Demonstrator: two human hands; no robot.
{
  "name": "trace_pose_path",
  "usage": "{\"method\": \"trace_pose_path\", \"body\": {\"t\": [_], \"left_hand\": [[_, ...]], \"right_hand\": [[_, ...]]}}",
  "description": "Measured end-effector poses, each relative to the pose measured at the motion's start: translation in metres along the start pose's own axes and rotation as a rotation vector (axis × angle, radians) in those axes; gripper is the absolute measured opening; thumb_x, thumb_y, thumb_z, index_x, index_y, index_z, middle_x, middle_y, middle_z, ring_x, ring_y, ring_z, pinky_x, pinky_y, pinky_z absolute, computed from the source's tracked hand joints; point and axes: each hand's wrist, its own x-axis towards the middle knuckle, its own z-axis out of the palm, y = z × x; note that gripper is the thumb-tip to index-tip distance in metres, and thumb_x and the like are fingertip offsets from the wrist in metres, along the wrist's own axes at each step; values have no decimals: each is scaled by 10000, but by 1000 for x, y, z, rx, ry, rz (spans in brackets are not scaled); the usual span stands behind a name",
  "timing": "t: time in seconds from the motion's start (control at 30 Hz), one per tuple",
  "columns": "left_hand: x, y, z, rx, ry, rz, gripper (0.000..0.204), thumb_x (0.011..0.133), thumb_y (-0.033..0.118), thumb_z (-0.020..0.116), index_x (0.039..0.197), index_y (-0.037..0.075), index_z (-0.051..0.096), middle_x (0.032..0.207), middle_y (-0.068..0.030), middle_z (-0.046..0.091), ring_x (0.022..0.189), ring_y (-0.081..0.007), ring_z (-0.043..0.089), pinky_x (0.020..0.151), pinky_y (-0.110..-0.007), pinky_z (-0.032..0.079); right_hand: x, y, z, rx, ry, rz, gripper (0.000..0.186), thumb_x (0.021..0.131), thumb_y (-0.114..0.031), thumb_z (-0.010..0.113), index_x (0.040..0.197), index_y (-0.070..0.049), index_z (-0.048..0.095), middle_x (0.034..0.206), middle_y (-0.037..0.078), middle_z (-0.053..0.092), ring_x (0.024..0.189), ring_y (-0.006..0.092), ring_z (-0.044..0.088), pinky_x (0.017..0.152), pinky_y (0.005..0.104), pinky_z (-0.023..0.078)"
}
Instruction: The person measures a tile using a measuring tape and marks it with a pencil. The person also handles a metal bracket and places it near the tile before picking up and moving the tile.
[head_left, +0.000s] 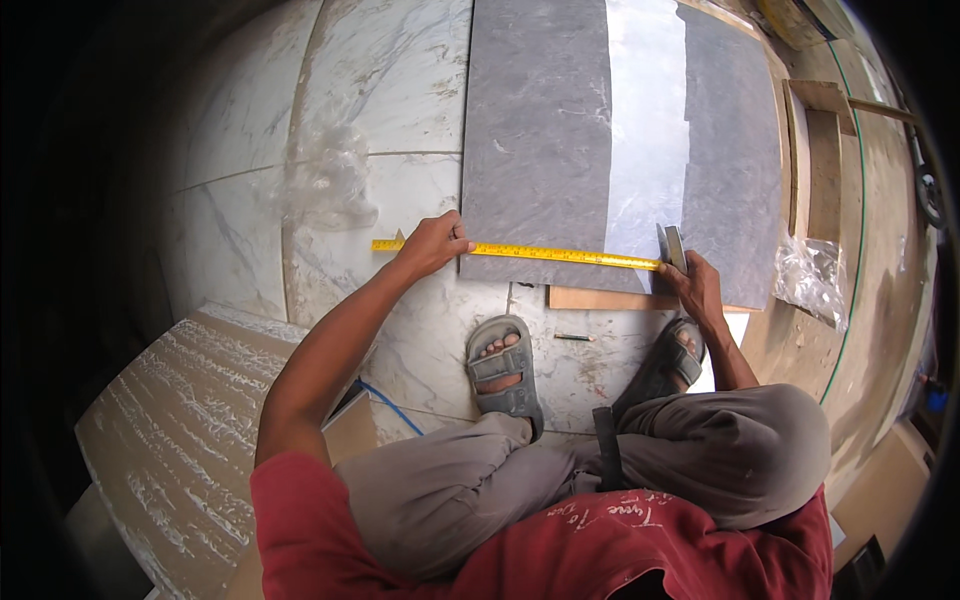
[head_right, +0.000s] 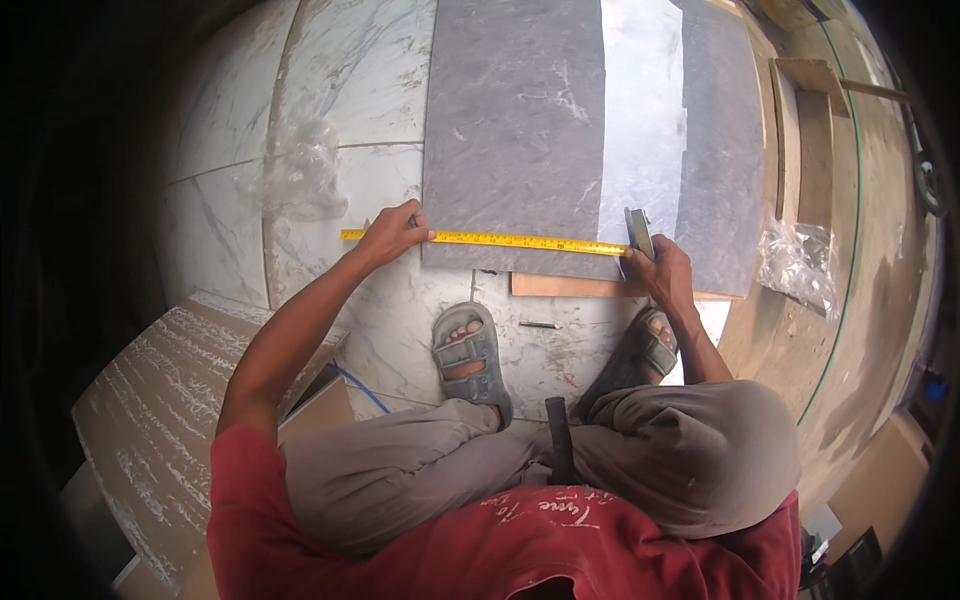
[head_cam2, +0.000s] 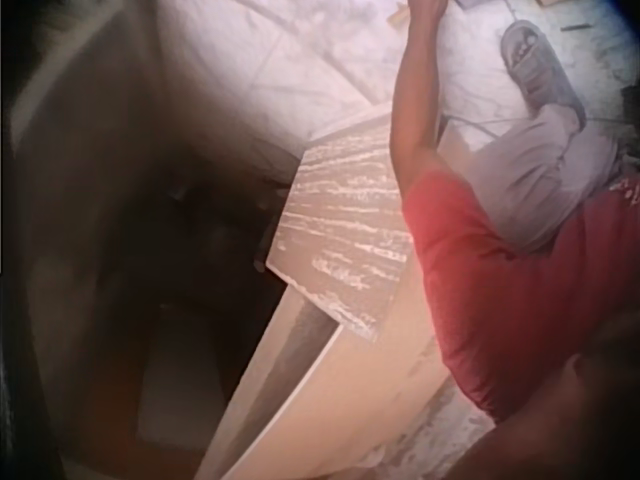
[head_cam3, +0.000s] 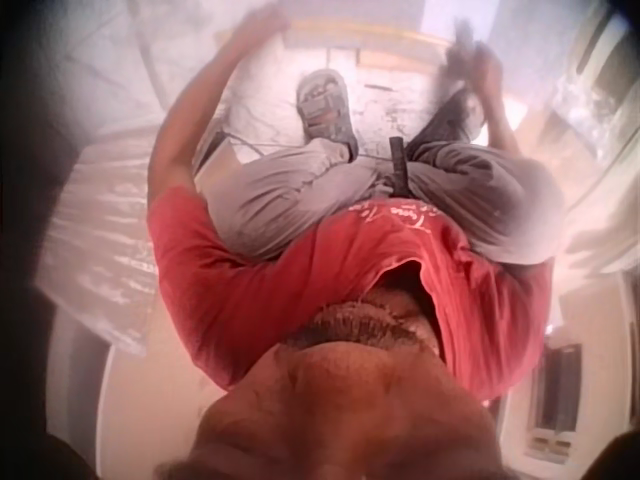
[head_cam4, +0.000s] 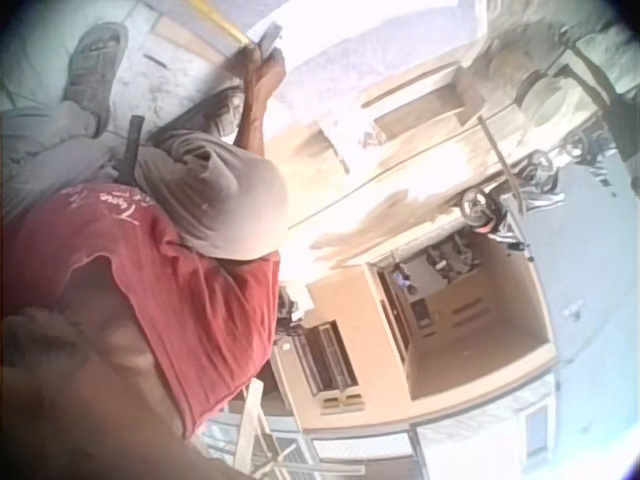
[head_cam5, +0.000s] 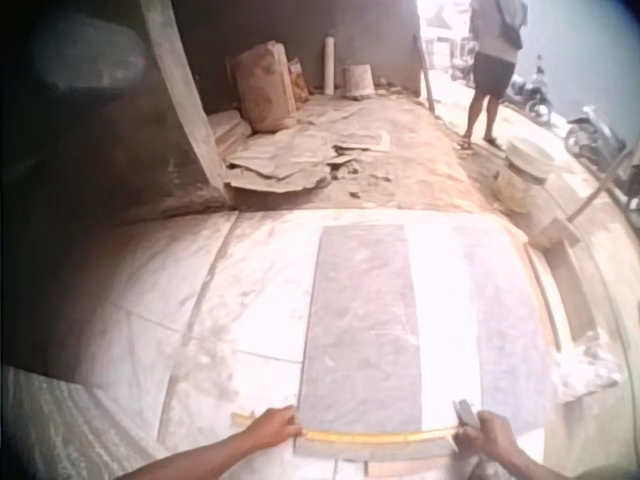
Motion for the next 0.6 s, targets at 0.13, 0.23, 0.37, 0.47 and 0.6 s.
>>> {"method": "trace_pose_path", "body": {"t": [0.13, 0.23, 0.37, 0.47, 0.6], "left_hand": [[1, 3, 1, 48, -5, -28, 285, 802, 238, 710, 838, 12, 541, 736, -104, 609, 685, -190, 572, 638, -317, 448], [0, 3, -3, 22, -30, 8, 241, 808, 196, 697, 850, 19, 539, 737, -87, 605, 680, -176, 563, 641, -313, 448], [2, -17, -9, -110, -55, -12, 212, 789, 174, 695, 875, 25, 571, 723, -84, 609, 673, -192, 580, 644, -322, 462], [5, -20, -13, -114, -145, -35, 176, 789, 137, 671, 895, 24, 587, 717, -56, 604, 665, -150, 565, 631, -296, 454], [6, -18, -16, -102, -172, -24, 153, 790, 110, 638, 909, 21, 602, 722, -58, 609, 671, -145, 567, 627, -294, 452]], "right_hand": [[6, 6, 4, -96, 14, 8, 384, 786, -330, 737, 820, 16, 575, 763, 210, 609, 692, 349, 587, 642, 431, 444], [3, 9, 4, -149, 94, -45, 390, 775, -325, 747, 786, 15, 556, 737, 210, 599, 667, 350, 572, 630, 428, 441], [4, 26, -7, -92, 107, -15, 374, 768, -303, 756, 803, 16, 563, 730, 209, 600, 662, 350, 572, 634, 428, 443], [5, 32, -12, -61, 97, 57, 354, 763, -274, 759, 825, 20, 572, 713, 218, 606, 663, 322, 593, 645, 412, 454], [5, 39, -14, -77, 105, 61, 358, 765, -278, 756, 839, 22, 576, 727, 216, 615, 669, 316, 600, 649, 408, 458]]}}
